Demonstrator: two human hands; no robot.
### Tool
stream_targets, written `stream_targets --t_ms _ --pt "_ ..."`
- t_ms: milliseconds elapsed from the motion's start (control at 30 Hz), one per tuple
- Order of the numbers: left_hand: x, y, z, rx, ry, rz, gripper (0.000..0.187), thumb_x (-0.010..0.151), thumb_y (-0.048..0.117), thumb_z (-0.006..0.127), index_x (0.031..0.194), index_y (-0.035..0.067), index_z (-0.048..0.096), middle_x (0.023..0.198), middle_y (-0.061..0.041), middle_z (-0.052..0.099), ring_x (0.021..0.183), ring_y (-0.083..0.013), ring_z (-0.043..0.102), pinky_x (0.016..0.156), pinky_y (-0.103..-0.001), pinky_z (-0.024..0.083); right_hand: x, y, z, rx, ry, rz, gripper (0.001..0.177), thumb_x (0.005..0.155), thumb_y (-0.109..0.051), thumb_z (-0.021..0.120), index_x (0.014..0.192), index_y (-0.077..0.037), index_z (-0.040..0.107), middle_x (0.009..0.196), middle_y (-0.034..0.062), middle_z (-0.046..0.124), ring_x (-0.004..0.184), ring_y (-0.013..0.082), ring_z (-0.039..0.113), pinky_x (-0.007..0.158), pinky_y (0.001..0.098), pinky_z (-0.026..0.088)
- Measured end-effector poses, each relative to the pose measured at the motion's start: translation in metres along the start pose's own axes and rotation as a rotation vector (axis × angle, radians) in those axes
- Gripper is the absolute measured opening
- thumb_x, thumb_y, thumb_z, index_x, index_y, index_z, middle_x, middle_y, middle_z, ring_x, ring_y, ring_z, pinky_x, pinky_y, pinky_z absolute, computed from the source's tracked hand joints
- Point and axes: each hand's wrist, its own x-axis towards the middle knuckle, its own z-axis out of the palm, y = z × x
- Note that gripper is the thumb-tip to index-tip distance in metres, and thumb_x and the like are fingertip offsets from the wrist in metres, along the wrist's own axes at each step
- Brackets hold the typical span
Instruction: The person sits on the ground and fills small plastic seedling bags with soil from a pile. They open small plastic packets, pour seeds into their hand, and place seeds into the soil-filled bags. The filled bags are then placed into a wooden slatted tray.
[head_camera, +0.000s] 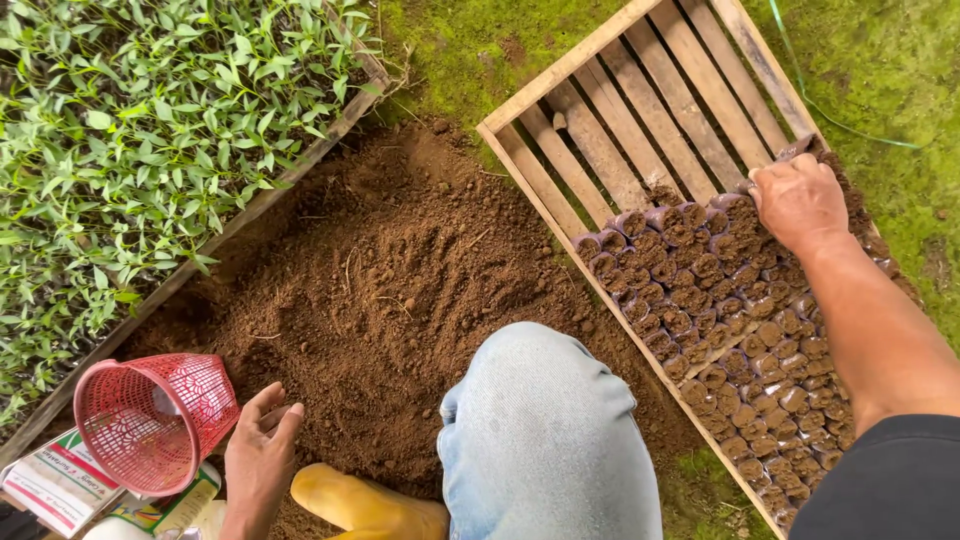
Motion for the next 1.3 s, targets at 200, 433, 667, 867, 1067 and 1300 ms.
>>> stream_targets --t_ms 200,433,667,867,1067,1300 --pt "0.001 -0.008 -0.003 0.021 0.019 0.031 0.056 0.092 0.028 0.060 0.146 0.016 0.053 0.143 -0.009 0.061 0.124 -0.0233 0.062 0.108 -0.044 0.048 0.002 0.017 -0.061 0.342 0.032 0.094 0.028 0.118 -0.022 0.051 0.138 -0.019 0.071 0.087 -0.0051 0.067 0.069 0.0109 0.052 0.064 0.0225 0.052" --pt "-0.005 0.001 -0.007 0.010 0.016 0.051 0.056 0.093 0.028 0.060 0.147 0.017 0.052 0.143 -0.008 0.060 0.122 -0.0223 0.061 0.106 -0.043 0.049 -0.031 0.030 -0.063 0.723 0.120 0.446 0.050 0.097 0.019 0.045 0.117 -0.008 0.082 0.117 0.0221 0.078 0.122 0.0381 0.070 0.115 0.0618 0.042" --pt "-0.009 -0.006 -0.010 0.012 0.015 0.072 0.056 0.093 0.029 0.060 0.147 0.017 0.052 0.145 -0.008 0.060 0.125 -0.0234 0.061 0.108 -0.046 0.049 -0.048 -0.017 -0.054 0.726 -0.023 0.471 0.059 0.092 0.012 0.056 0.143 -0.016 0.070 0.154 0.0217 0.054 0.130 0.0448 0.045 0.094 0.0615 0.051" --pt "-0.005 -0.008 -0.008 0.007 0.019 0.076 0.056 0.092 0.029 0.060 0.147 0.017 0.053 0.144 -0.007 0.061 0.124 -0.0226 0.062 0.108 -0.044 0.048 -0.046 -0.037 -0.049 0.594 -0.040 0.474 0.067 0.083 0.013 0.068 0.141 -0.021 0.071 0.162 0.0190 0.044 0.136 0.0420 0.040 0.101 0.0599 0.046" --pt "0.000 -0.013 -0.006 0.015 0.022 0.082 0.055 0.092 0.029 0.061 0.145 0.018 0.055 0.143 -0.007 0.062 0.124 -0.0224 0.063 0.107 -0.043 0.048 -0.040 -0.043 -0.036 0.602 0.130 0.535 0.057 0.086 0.011 0.071 0.133 -0.019 0.075 0.158 0.0174 0.047 0.134 0.0408 0.041 0.096 0.0606 0.046" --pt "0.001 -0.013 -0.006 0.028 0.020 0.084 0.055 0.092 0.030 0.060 0.145 0.019 0.054 0.143 -0.006 0.062 0.124 -0.0222 0.063 0.109 -0.043 0.048 -0.021 -0.039 -0.081 1.008 0.082 0.874 0.045 0.105 -0.023 0.062 0.146 -0.004 0.057 0.139 0.0230 0.044 0.121 0.0393 0.046 0.101 0.0537 0.037"
